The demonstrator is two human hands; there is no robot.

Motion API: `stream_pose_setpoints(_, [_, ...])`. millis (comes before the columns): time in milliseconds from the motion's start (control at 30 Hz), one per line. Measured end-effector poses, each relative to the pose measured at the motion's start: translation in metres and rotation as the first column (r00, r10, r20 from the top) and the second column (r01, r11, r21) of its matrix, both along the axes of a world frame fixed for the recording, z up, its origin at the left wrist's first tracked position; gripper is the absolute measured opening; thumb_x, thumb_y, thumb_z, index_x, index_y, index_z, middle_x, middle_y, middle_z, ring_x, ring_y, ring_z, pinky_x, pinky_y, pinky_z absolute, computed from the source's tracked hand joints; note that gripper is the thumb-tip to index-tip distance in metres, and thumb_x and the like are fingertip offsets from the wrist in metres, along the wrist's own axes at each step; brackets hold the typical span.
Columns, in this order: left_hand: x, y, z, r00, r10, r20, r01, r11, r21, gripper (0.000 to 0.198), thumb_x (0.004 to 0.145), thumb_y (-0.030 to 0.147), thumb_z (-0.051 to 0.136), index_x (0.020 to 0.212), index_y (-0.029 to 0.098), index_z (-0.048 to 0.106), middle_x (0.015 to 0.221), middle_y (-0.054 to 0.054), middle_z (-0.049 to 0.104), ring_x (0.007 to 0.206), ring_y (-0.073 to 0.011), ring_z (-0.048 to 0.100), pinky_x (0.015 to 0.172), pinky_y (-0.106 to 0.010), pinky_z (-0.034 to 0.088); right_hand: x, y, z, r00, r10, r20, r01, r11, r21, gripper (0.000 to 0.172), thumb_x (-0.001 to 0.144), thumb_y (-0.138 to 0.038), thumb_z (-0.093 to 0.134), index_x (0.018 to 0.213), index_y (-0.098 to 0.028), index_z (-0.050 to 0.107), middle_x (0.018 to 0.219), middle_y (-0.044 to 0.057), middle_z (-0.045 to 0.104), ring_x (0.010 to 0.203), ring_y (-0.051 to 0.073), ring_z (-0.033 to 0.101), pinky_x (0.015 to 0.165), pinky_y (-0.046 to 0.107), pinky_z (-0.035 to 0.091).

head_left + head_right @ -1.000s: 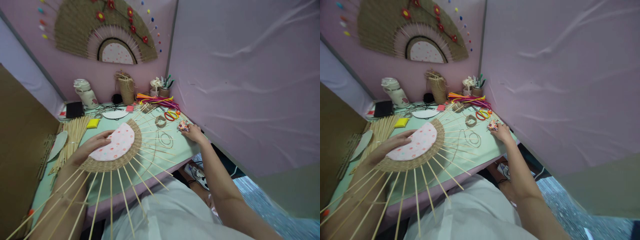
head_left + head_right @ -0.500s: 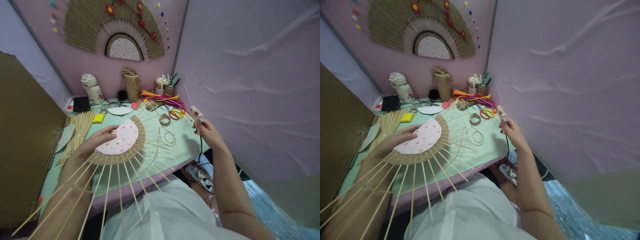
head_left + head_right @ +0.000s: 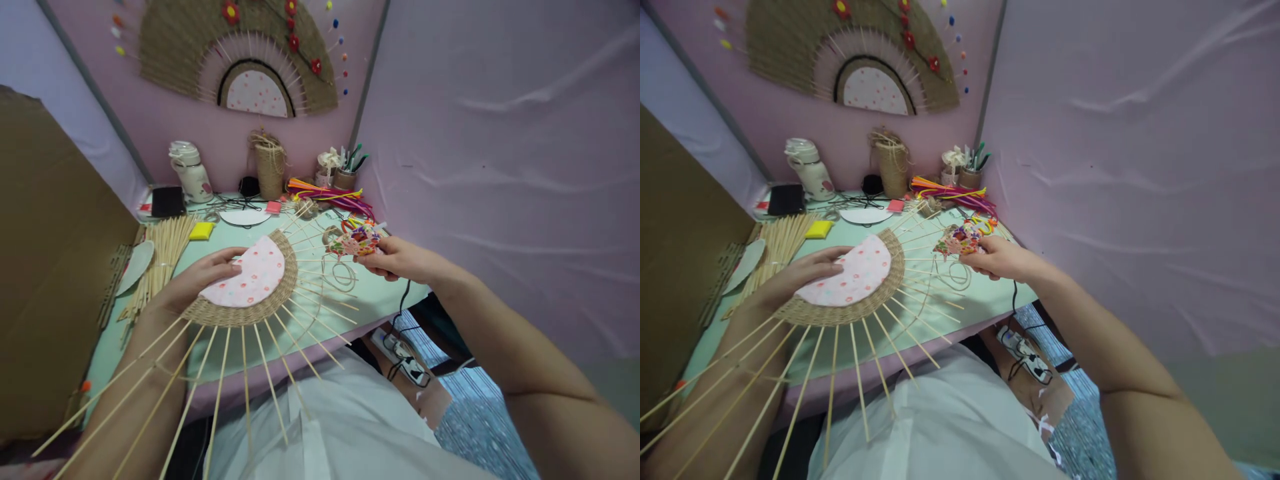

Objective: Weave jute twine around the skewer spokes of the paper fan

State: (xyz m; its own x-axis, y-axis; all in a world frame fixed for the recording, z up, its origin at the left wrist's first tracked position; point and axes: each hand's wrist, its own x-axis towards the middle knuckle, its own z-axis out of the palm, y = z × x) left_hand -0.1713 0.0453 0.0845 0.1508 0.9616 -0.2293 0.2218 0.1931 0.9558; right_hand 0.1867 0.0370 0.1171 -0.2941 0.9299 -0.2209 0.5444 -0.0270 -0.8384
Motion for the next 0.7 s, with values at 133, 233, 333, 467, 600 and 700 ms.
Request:
stream_pose_setpoints(133, [-0.007, 0.004, -0.007, 0.998, -0.056, -0.004, 0.056, 0.998, -0.003, 0.064, 0.061, 0.039, 0.074, 0.120, 0.017, 0.065, 0.095, -0.004, 0.072, 0.067, -0.0160, 0.065, 0.052, -0.019, 0.047, -0.009, 0.007, 0.016, 0.971, 0.092, 0.220, -0.087, 0.996, -0.033, 0.037, 0.078, -0.050, 0.066, 0.065, -0.018, 0.054, 0.057, -0.002, 0.051, 0.046, 0.007, 0.045, 0.040, 0.019, 0.035])
stream_pose_setpoints(233, [-0.010, 0.005, -0.009, 0.998, -0.061, 0.024, 0.061, 0.998, -0.021, 0.065, 0.062, 0.040, 0.074, 0.122, 0.018, 0.064, 0.095, -0.004, 0.072, 0.068, -0.0157, 0.065, 0.053, -0.019, 0.047, -0.014, 0.009, 0.019, 0.937, 0.130, 0.325, -0.129, 0.991, -0.026, 0.035, 0.081, -0.049, 0.063, 0.068, -0.018, 0.054, 0.061, -0.001, 0.054, 0.047, 0.007, 0.047, 0.040, 0.020, 0.035])
stream_pose_setpoints(333, [-0.009, 0.004, -0.008, 0.998, -0.053, 0.027, 0.054, 0.998, -0.019, 0.061, 0.062, 0.039, 0.074, 0.120, 0.019, 0.066, 0.094, -0.003, 0.072, 0.073, -0.0178, 0.067, 0.059, -0.020, 0.050, -0.015, 0.011, 0.019, 0.920, 0.158, 0.359, -0.163, 0.986, -0.019, 0.035, 0.083, -0.049, 0.060, 0.069, -0.018, 0.052, 0.061, -0.001, 0.053, 0.047, 0.008, 0.047, 0.040, 0.021, 0.035])
stream_pose_setpoints(467, [-0.007, 0.004, -0.006, 0.998, -0.060, 0.004, 0.060, 0.998, -0.023, 0.062, 0.063, 0.040, 0.072, 0.121, 0.019, 0.065, 0.094, -0.003, 0.073, 0.077, -0.0197, 0.068, 0.060, -0.021, 0.051, -0.014, 0.011, 0.020, 0.914, 0.175, 0.365, -0.179, 0.984, -0.025, 0.035, 0.085, -0.049, 0.058, 0.068, -0.019, 0.049, 0.059, -0.002, 0.050, 0.046, 0.008, 0.046, 0.041, 0.021, 0.034])
stream_pose_setpoints(600, [-0.008, 0.005, -0.006, 0.997, -0.071, -0.006, 0.071, 0.997, -0.010, 0.063, 0.063, 0.041, 0.072, 0.122, 0.019, 0.065, 0.095, -0.003, 0.073, 0.077, -0.0191, 0.068, 0.060, -0.020, 0.050, -0.015, 0.011, 0.021, 0.898, 0.174, 0.403, -0.174, 0.984, -0.039, 0.034, 0.086, -0.047, 0.056, 0.068, -0.019, 0.048, 0.058, -0.002, 0.049, 0.046, 0.008, 0.046, 0.041, 0.021, 0.035])
stream_pose_setpoints(700, [-0.008, 0.005, -0.007, 0.997, -0.078, -0.002, 0.078, 0.997, -0.017, 0.065, 0.063, 0.041, 0.072, 0.123, 0.019, 0.064, 0.097, -0.003, 0.073, 0.077, -0.0188, 0.067, 0.061, -0.020, 0.049, -0.017, 0.011, 0.023, 0.891, 0.173, 0.419, -0.169, 0.984, -0.047, 0.033, 0.087, -0.046, 0.055, 0.069, -0.019, 0.049, 0.058, -0.002, 0.049, 0.047, 0.008, 0.046, 0.041, 0.020, 0.034])
